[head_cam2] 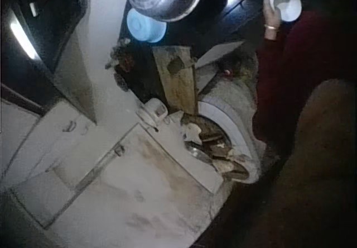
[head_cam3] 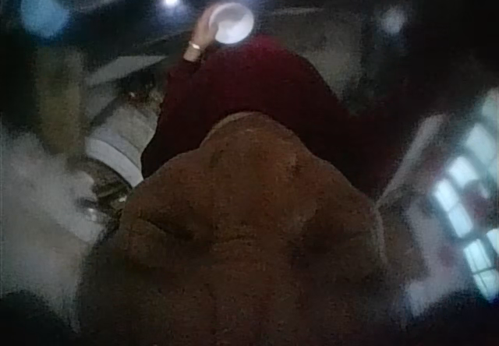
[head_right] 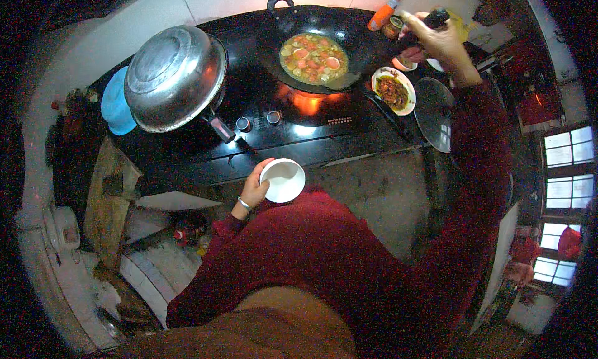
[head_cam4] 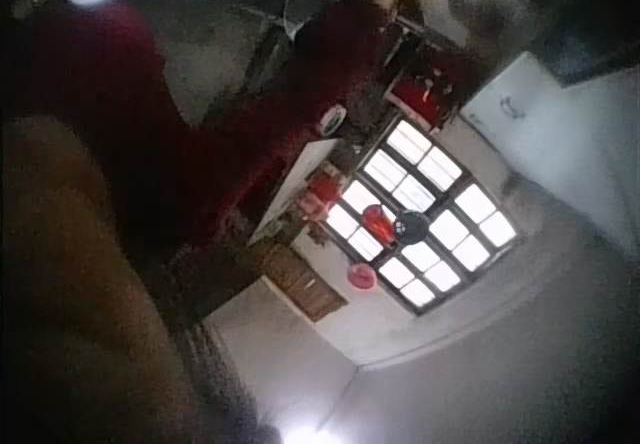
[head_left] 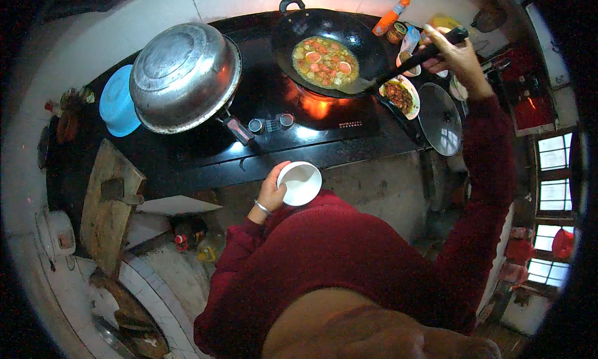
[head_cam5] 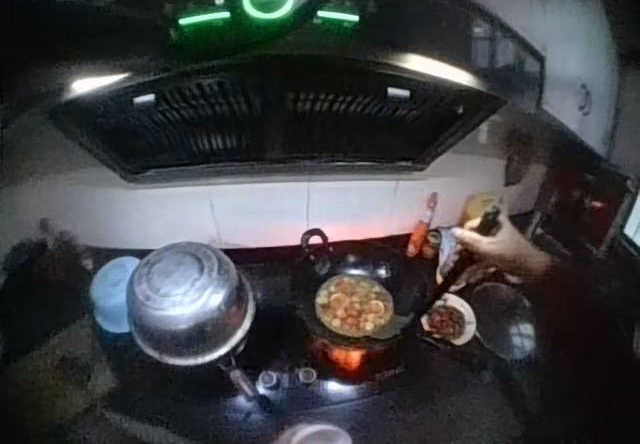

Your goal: The person slices food on a wooden board with a cleaver, stir-fries it in a wok while adding oil from a bottle and seasoning with a spoon, and then adds water using a blue ladle.

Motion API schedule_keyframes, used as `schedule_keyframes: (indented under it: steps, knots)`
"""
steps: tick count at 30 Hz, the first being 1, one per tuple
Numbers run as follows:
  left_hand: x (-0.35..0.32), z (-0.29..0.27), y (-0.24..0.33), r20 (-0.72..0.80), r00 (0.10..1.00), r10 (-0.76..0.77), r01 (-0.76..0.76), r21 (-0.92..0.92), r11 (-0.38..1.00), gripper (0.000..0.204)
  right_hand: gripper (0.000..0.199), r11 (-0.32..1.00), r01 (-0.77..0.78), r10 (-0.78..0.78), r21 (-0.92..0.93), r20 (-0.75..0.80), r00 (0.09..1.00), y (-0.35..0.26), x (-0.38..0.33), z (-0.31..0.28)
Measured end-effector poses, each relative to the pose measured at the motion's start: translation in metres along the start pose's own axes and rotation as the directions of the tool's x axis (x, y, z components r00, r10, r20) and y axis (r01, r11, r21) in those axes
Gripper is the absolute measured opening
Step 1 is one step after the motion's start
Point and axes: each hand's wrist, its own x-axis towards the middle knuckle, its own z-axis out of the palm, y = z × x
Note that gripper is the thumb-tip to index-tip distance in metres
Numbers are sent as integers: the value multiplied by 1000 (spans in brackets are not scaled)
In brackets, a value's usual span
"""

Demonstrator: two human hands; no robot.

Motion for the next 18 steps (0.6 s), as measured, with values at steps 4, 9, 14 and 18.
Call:
schedule_keyframes:
  steps: [4,9,14,18]
  knots:
    - [4,-7,0,16,1000,-9,9,38,999,58,30,927,30,-39,374,16,999,39,2,39]
    - [11,-15,1,17,1000,-1,0,70,998,56,27,816,133,-53,563,-156,986,40,-28,41]
    - [14,-16,2,4,1000,-2,2,93,996,56,26,967,50,-19,252,-123,992,16,-42,17]
    - [15,-11,-5,11,1000,2,-2,53,999,56,24,976,47,-27,213,-94,995,10,-35,20]
